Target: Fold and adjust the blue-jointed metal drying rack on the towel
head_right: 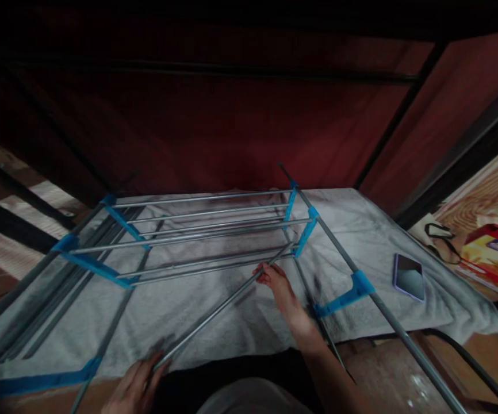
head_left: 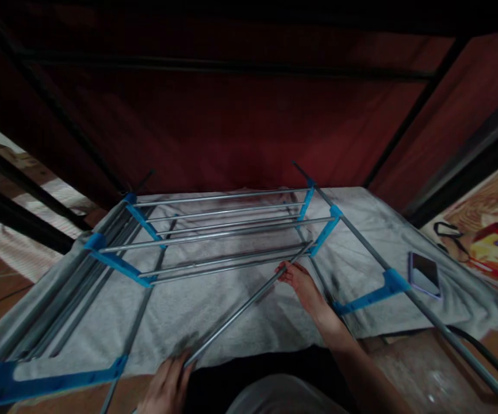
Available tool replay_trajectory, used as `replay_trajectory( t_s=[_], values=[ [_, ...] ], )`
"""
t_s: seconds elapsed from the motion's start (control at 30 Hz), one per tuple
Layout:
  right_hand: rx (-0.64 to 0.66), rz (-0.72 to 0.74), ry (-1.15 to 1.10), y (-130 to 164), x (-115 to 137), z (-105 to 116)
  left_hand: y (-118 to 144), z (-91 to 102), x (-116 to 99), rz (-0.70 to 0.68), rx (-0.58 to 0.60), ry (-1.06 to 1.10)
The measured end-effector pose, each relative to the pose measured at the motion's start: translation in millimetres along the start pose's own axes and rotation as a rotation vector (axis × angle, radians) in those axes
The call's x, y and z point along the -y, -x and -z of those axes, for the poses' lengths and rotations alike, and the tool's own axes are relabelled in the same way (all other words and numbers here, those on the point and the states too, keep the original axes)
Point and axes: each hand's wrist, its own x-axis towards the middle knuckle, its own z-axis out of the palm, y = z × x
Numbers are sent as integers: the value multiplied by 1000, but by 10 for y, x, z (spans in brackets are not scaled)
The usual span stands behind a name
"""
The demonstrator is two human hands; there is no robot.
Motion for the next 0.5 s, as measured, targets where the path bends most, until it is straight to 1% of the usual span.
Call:
replay_trajectory(
  t_s=[0.03,0.1,0.17,0.23,0.33,0.5],
  values=[
    [-13,20,-5,-35,32,5,-148,39,-48,-59,-50,-6],
    [-43,51,-14,-103,98,22,-424,121,-180,-120,-108,-26],
    [-70,71,-20,-164,162,42,-652,191,-313,-146,-139,-32],
    [-87,85,-28,-212,218,60,-822,233,-406,-169,-183,-19],
    [-109,98,-33,-253,276,72,-986,245,-441,-202,-228,-1],
    [-139,97,-35,-273,301,60,-1140,236,-371,-235,-257,-43]
  ],
)
